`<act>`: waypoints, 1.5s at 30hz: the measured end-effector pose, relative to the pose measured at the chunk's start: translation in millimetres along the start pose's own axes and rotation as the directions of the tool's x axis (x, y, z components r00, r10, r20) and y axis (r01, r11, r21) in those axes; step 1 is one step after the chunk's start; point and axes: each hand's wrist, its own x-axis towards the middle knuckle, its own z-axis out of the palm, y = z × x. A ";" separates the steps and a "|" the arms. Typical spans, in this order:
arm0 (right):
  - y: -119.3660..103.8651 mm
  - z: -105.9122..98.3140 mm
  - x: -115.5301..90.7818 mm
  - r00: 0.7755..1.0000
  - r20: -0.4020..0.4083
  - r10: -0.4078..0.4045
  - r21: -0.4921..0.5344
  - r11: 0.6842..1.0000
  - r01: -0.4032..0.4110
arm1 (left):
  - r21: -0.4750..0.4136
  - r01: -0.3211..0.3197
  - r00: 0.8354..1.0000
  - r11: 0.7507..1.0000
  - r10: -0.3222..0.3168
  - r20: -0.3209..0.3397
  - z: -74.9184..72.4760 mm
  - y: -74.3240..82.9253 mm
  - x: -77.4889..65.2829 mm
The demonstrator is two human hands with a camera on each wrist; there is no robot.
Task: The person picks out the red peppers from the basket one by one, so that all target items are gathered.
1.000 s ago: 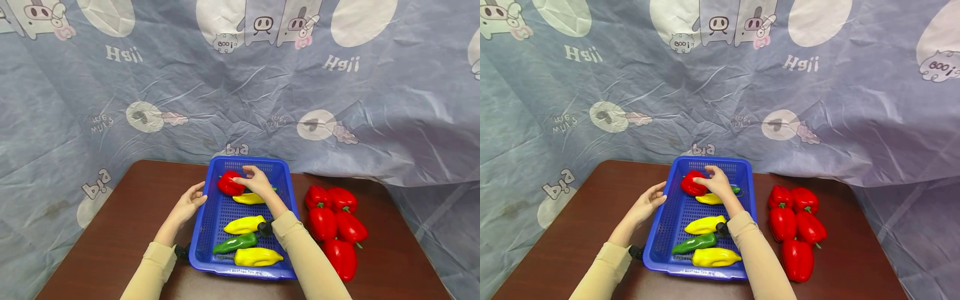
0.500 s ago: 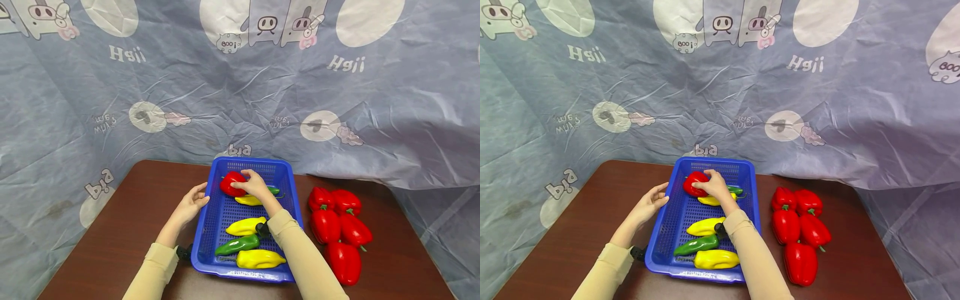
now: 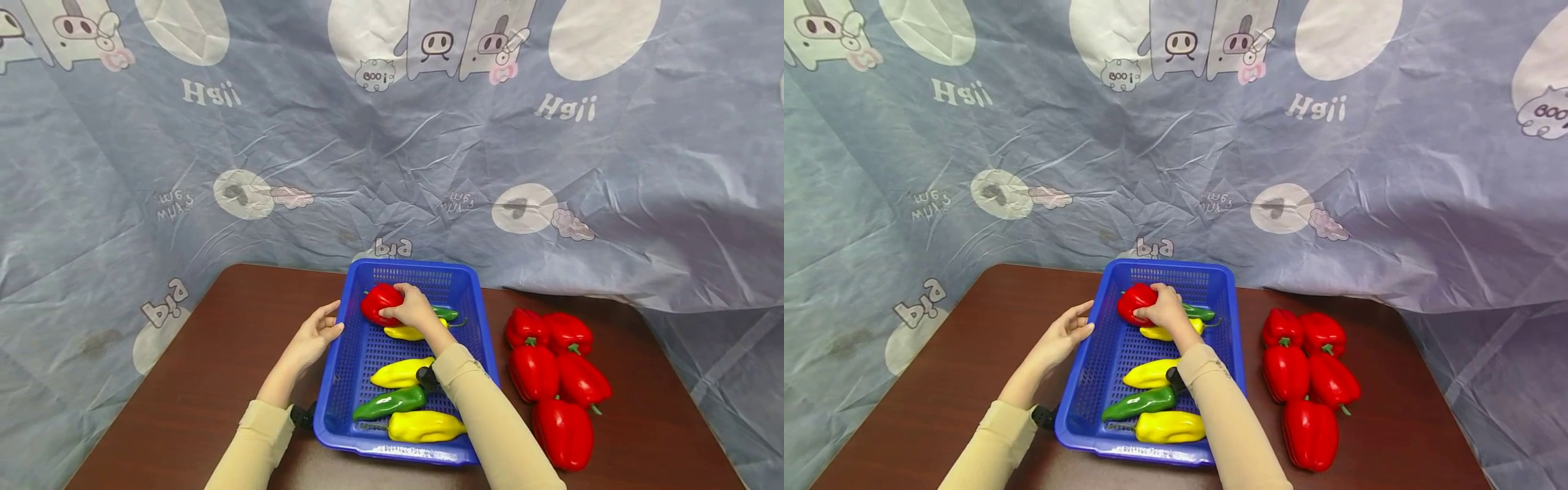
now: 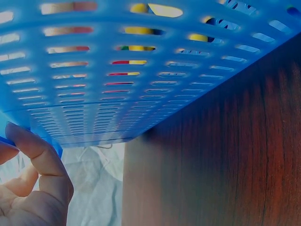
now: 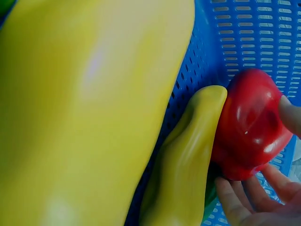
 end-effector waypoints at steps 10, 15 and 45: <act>-2.1 5.0 -2.0 0.999 -0.031 -0.023 -0.094 0.995 0.020 | -0.021 0.012 1.000 1.000 -0.011 0.012 -0.1 -0.3 -0.5; -5.1 4.6 -3.4 0.998 -0.052 -0.020 -0.100 0.995 0.015 | -0.018 0.004 1.000 1.000 -0.004 0.018 -0.5 0.2 -1.6; -8.9 -82.8 -78.5 0.998 -0.003 0.062 0.361 0.931 -0.057 | -0.016 0.003 1.000 1.000 -0.003 0.021 0.8 1.5 -2.3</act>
